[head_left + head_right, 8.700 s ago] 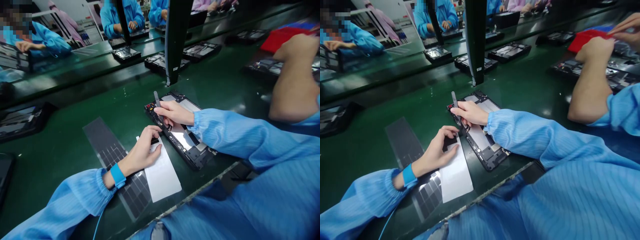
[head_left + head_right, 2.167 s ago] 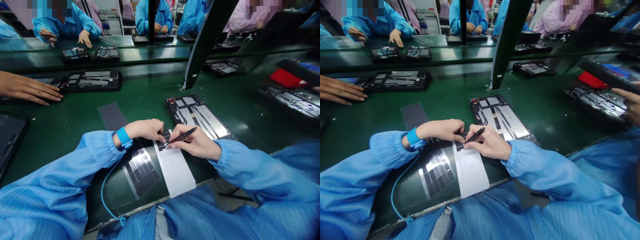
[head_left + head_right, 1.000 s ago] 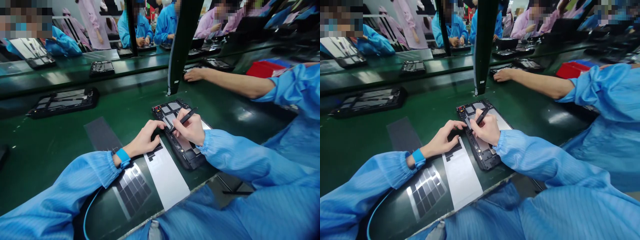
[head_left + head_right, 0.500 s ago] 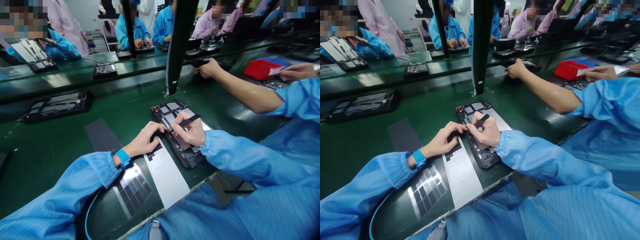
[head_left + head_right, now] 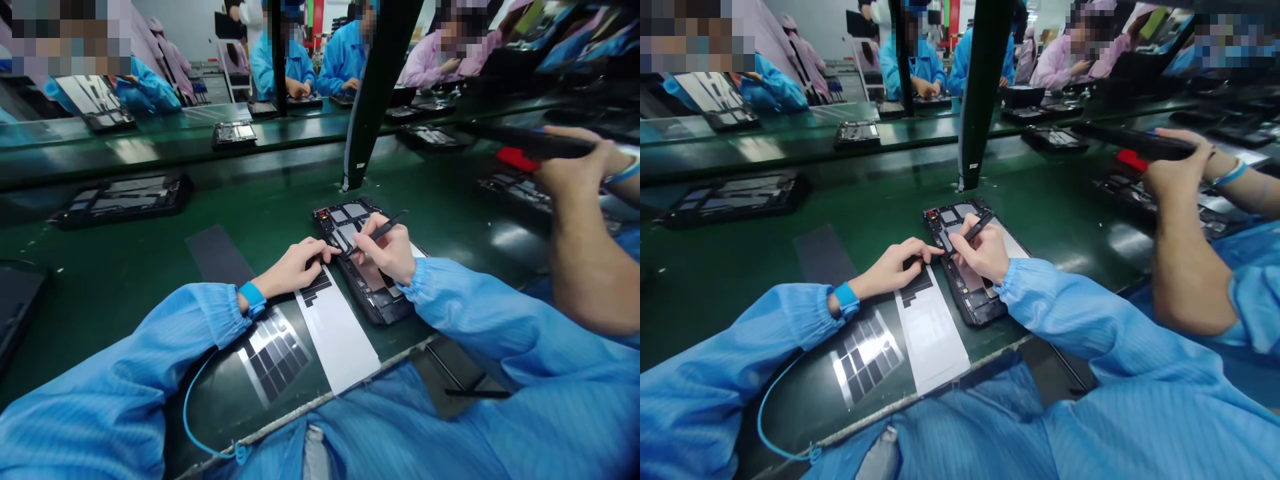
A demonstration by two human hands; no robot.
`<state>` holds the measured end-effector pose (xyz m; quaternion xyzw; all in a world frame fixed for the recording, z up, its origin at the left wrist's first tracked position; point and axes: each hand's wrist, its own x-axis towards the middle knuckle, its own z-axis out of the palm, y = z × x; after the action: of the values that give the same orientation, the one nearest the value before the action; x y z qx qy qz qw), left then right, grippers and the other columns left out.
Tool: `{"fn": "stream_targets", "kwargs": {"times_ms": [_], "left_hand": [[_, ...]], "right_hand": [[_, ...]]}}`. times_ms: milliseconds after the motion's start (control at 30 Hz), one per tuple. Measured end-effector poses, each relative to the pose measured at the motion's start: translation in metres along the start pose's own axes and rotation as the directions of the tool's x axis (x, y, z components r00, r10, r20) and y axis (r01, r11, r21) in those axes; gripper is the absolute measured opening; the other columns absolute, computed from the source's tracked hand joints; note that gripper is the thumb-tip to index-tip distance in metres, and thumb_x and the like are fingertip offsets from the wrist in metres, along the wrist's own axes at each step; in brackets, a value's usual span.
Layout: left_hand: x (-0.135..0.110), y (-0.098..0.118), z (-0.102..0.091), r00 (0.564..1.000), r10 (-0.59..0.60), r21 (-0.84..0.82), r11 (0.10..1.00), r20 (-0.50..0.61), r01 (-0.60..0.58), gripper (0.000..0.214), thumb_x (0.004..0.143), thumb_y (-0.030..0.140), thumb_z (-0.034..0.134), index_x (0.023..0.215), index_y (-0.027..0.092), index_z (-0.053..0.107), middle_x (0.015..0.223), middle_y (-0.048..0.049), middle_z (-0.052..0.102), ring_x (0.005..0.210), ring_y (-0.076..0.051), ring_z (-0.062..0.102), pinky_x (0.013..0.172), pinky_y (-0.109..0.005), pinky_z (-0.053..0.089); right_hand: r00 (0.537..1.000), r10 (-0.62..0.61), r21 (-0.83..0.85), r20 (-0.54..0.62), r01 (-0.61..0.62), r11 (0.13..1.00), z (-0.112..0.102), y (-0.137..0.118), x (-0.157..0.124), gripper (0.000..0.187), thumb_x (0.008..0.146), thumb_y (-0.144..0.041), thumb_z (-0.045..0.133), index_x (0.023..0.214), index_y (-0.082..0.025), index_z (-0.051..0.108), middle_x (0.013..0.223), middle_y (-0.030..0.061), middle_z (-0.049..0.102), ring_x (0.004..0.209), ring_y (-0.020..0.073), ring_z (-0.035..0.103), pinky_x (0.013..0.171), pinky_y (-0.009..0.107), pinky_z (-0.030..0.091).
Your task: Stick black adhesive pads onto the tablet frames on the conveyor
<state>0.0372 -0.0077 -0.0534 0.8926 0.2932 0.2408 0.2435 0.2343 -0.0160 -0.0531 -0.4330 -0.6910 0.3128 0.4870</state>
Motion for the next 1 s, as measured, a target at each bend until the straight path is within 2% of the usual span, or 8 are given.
{"fn": "stream_targets", "kwargs": {"times_ms": [200, 533, 800, 1000], "left_hand": [[-0.0011, -0.0033, 0.0064, 0.994, 0.043, -0.026, 0.999, -0.102, -0.046, 0.019, 0.075, 0.004, 0.035, 0.084, 0.018, 0.044, 0.112, -0.0048, 0.059, 0.102, -0.014, 0.049, 0.091, -0.029, 0.039], [-0.0009, -0.0051, 0.0086, 0.995, 0.022, -0.057, 0.998, -0.095, -0.028, 0.021, 0.075, 0.004, 0.035, 0.087, 0.019, 0.044, 0.111, -0.0054, 0.059, 0.105, -0.015, 0.049, 0.092, -0.03, 0.039], [-0.0021, -0.0067, 0.0098, 0.992, 0.046, -0.059, 0.997, -0.118, -0.053, 0.022, 0.075, 0.003, 0.036, 0.089, 0.018, 0.045, 0.11, -0.0054, 0.058, 0.102, -0.014, 0.05, 0.091, -0.028, 0.04], [-0.0012, -0.0061, 0.0093, 0.993, 0.049, -0.057, 0.997, -0.11, -0.055, 0.022, 0.075, 0.003, 0.036, 0.088, 0.018, 0.045, 0.109, -0.0059, 0.059, 0.102, -0.014, 0.051, 0.091, -0.028, 0.04]], "right_hand": [[0.999, -0.03, -0.02, -0.011, 0.03, 0.999, 0.0013, 0.0004, 0.0005, 0.025, 0.078, -0.028, 0.058, 0.063, -0.02, 0.04, 0.049, -0.0037, 0.049, 0.043, 0.0134, 0.059, 0.039, 0.024, 0.045], [0.999, 0.039, -0.049, -0.012, -0.04, 0.998, -0.0007, -0.0021, 0.0009, 0.026, 0.077, -0.029, 0.058, 0.062, -0.02, 0.039, 0.044, -0.004, 0.051, 0.041, 0.0145, 0.058, 0.038, 0.024, 0.045], [0.994, -0.108, -0.223, -0.014, 0.102, 0.969, -0.0024, 0.0013, -0.0046, 0.023, 0.077, -0.028, 0.059, 0.061, -0.019, 0.044, 0.054, -0.0006, 0.052, 0.046, 0.0113, 0.054, 0.043, 0.025, 0.044], [0.994, -0.106, -0.139, -0.026, 0.102, 0.985, -0.0006, -0.0002, -0.0036, 0.021, 0.077, -0.024, 0.058, 0.063, -0.019, 0.044, 0.054, -0.0016, 0.052, 0.046, 0.0122, 0.058, 0.042, 0.024, 0.046]]}}
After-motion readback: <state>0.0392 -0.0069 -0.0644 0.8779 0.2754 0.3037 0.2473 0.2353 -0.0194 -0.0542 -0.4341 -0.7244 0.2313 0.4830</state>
